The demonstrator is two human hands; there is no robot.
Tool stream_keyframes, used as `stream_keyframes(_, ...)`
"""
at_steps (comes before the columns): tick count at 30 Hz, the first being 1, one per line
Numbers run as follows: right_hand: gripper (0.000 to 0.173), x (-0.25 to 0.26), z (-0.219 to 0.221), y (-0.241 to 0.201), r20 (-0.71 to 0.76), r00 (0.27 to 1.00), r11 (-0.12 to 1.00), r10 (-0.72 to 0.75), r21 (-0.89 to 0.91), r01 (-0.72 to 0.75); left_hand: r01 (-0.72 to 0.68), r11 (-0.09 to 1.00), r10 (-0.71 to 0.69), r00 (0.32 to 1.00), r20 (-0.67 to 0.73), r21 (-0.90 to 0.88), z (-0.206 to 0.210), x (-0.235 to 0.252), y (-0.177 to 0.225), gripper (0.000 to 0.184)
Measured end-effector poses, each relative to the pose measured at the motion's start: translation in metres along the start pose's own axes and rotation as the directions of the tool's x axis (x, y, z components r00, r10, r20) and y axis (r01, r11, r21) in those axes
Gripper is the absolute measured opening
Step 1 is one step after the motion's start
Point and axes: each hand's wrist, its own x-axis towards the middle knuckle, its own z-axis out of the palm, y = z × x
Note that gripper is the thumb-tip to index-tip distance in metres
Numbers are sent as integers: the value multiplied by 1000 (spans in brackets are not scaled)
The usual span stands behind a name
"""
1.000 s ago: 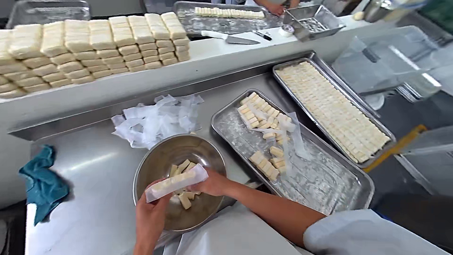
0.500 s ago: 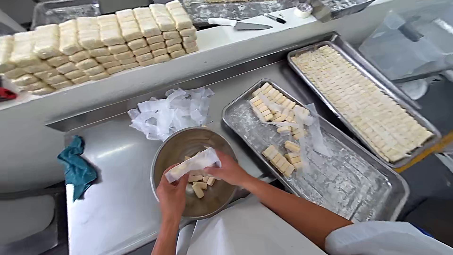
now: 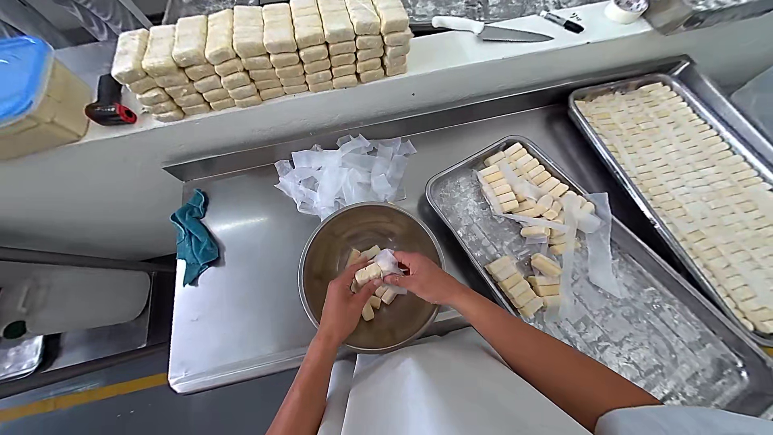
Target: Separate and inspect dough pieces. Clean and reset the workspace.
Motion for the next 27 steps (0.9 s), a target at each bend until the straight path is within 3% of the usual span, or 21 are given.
stream_keyframes(3, 22, 2, 4, -3, -70, 991, 974, -116, -205, 99, 12, 999, -15, 997, -80, -43, 6, -2, 5, 28)
stream_keyframes(9, 30, 4, 16, 4, -243, 951, 944, -192, -311, 111, -8, 972, 65, 970, -236, 236, 11, 3, 13, 25)
stream_keyframes(13, 41, 1, 15, 0, -291, 957, 999, -21, -47, 8, 107, 984, -65, 961, -268, 143, 2, 5, 16, 30)
stream_keyframes(16, 42, -2, 5, 4, -180, 981, 951, 70, 310, -11, 176, 981, -148, 952, -267, 82, -12, 4, 12, 53)
stream_keyframes(18, 37, -4, 1, 4, -104, 991, 907, 80, 421, -28, 170, 980, -150, 973, -177, 103, -20, 2, 11, 60)
stream_keyframes(20, 33, -5, 3, -1, -45, 997, 919, 63, 393, -41, 129, 987, -125, 991, -42, 97, -18, 0, 16, 58)
stream_keyframes(22, 27, -2, 8, -8, -13, 999, 939, 48, 342, -41, 104, 995, -104, 994, 20, 7, -7, 1, 23, 42)
stream_keyframes(24, 25, 2, 13, -9, -25, 1000, 967, 17, 256, -10, 136, 983, -134, 991, 25, -126, 1, 3, 26, 32)
stream_keyframes(27, 26, 4, 19, -7, -104, 994, 998, -8, 63, 15, 129, 988, -134, 989, -54, -90, 7, 4, 27, 28)
